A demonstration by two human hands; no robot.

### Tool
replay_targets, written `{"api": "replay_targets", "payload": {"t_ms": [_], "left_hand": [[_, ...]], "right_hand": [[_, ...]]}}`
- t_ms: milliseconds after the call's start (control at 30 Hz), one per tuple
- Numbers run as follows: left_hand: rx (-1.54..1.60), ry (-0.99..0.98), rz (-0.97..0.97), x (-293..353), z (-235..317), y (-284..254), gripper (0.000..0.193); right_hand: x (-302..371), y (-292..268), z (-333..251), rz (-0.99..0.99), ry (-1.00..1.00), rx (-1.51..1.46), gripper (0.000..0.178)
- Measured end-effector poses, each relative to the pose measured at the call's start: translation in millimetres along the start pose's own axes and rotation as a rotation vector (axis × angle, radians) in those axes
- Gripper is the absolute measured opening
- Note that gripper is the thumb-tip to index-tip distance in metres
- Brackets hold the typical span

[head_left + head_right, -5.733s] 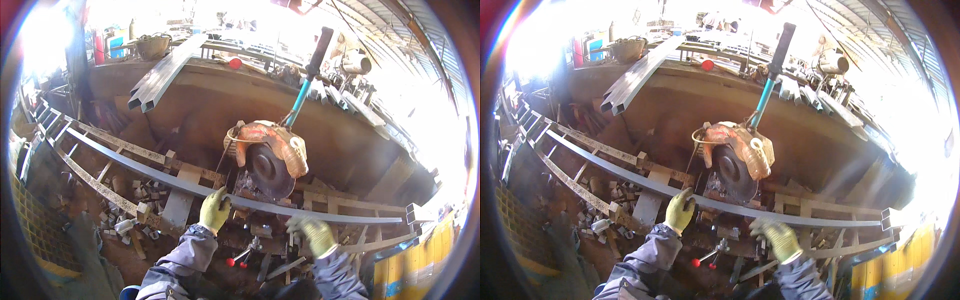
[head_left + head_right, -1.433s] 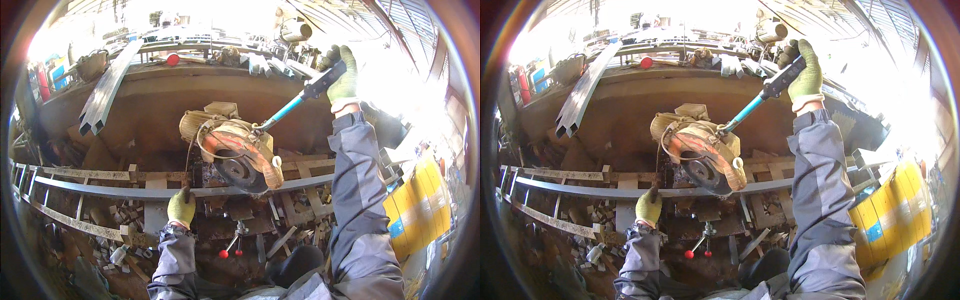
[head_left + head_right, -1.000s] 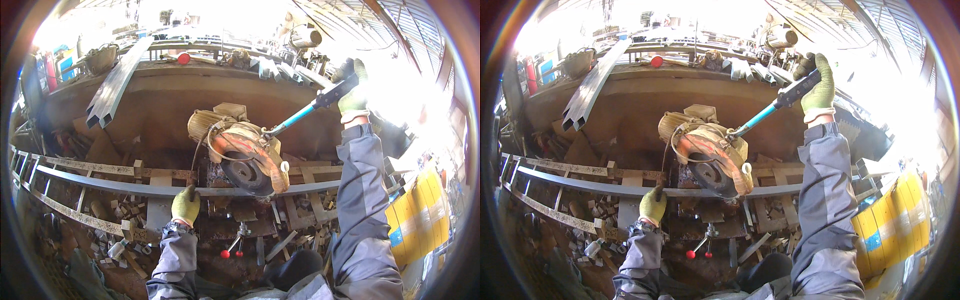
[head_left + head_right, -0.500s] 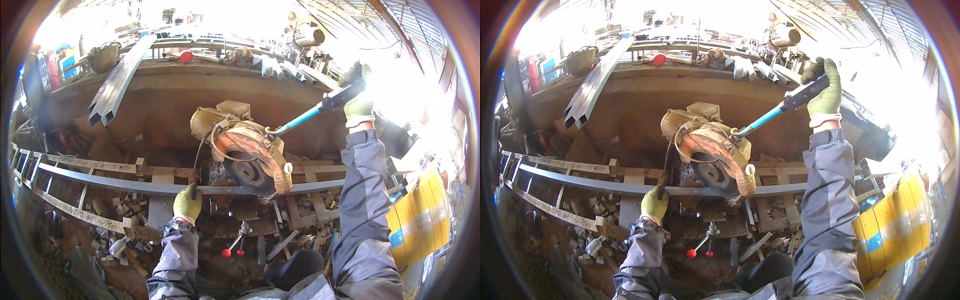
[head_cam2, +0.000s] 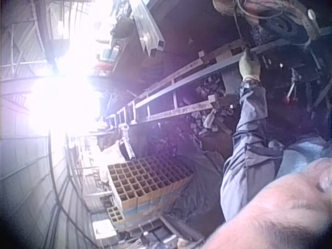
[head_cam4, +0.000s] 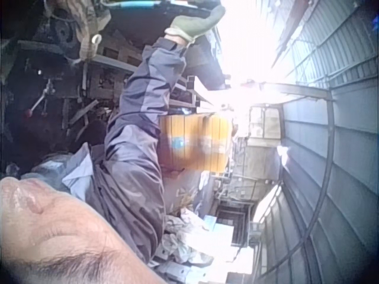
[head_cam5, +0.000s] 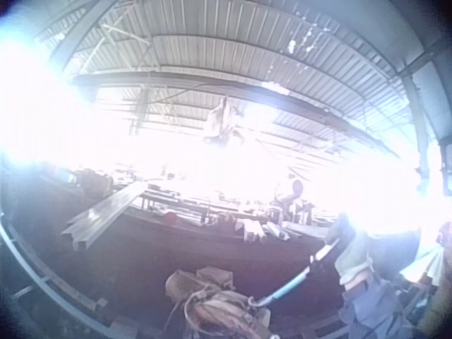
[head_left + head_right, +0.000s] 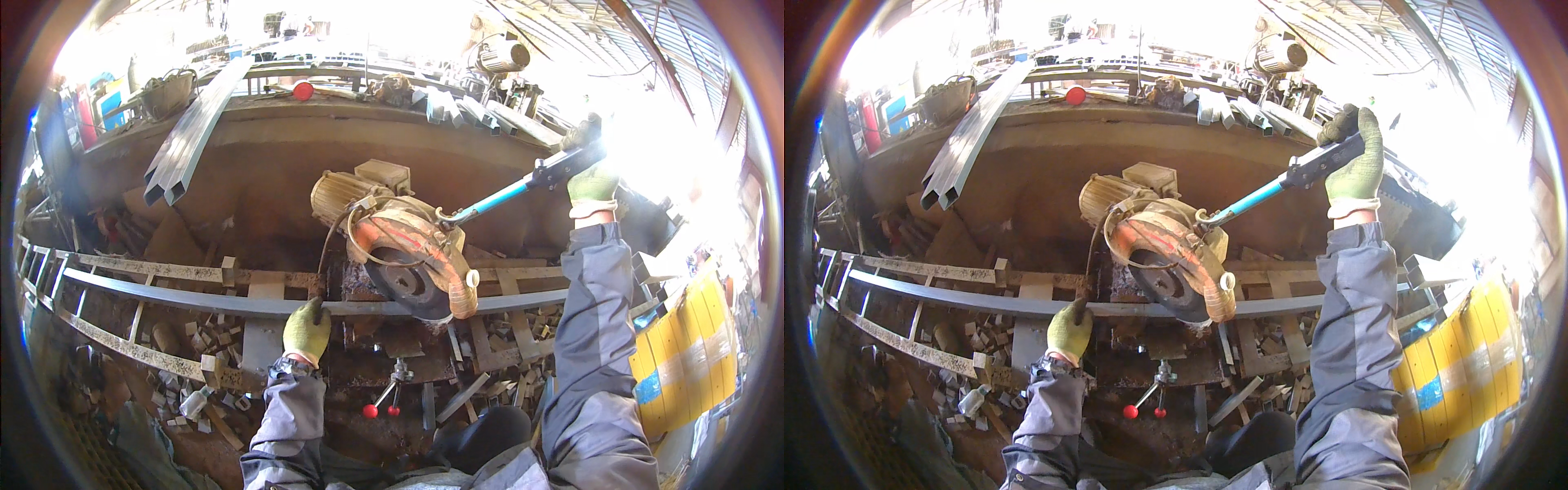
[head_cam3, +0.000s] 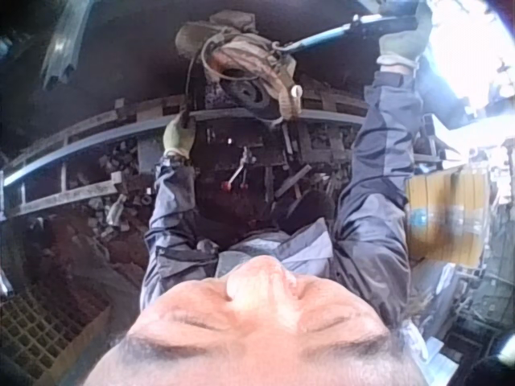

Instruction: The person puts on gloves and uses a chop saw to cut several long metal profiles into shorter pieces. The person positions each profile, operates the saw, and removes the cut pieces, placing them aside.

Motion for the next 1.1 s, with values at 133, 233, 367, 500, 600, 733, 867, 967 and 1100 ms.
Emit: {"api": "replay_targets", "payload": {"t_ms": [133,233,367,500,600,733,867,967,1100], "left_hand": [[0.011,-0.021,0.003,-1.2,-1.0,-1.4,0.046],[0.003,-0.025,-0.013,-3.9,4.1,-3.7,0.045],[0.004,-0.022,-0.024,-9.3,9.9,-7.4,0.042],[-0.006,-0.022,-0.036,-12.8,5.2,-2.8,0.041],[-0.009,0.027,-0.008,-13.4,3.4,-1.5,0.042],[0.005,0.0,-0.012,-16.8,-1.0,-1.6,0.041],[0.002,-0.01,0.002,-18.8,3.0,-7.8,0.041],[0.019,-0.044,-0.011,-19.5,3.2,-8.7,0.042],[0.024,-0.031,-0.011,-20.4,5.0,-10.7,0.044]], "right_hand": [[3.4,-4.2,-0.9,0.031,0.001,0.001,0.042],[4.5,-3.5,-1.4,0.014,-0.004,-0.002,0.039],[7.8,-19.2,0.4,0.119,0.001,0.03,0.037],[12.2,-18.8,0.5,-0.026,-0.016,0.022,0.034],[11.9,-34.6,6.7,0.004,0.024,0.038,0.035],[14.4,-46.7,1.1,-0.004,-0.073,0.15,0.04],[23.1,-61.8,5.9,0.101,-0.018,0.063,0.042],[30.2,-65.5,4.2,0.163,0.001,0.02,0.04],[35.5,-53.2,-1.3,0.099,-0.013,0.013,0.038]]}}
Point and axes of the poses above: each hand's wrist, its own x-axis away from the middle knuckle, its own y-axis out of the palm, z = x × y, the point moved 10 cm from there along -x, towards the middle knuckle, and after that the axes turned 13 degrees about x, right-handed, at the moved point
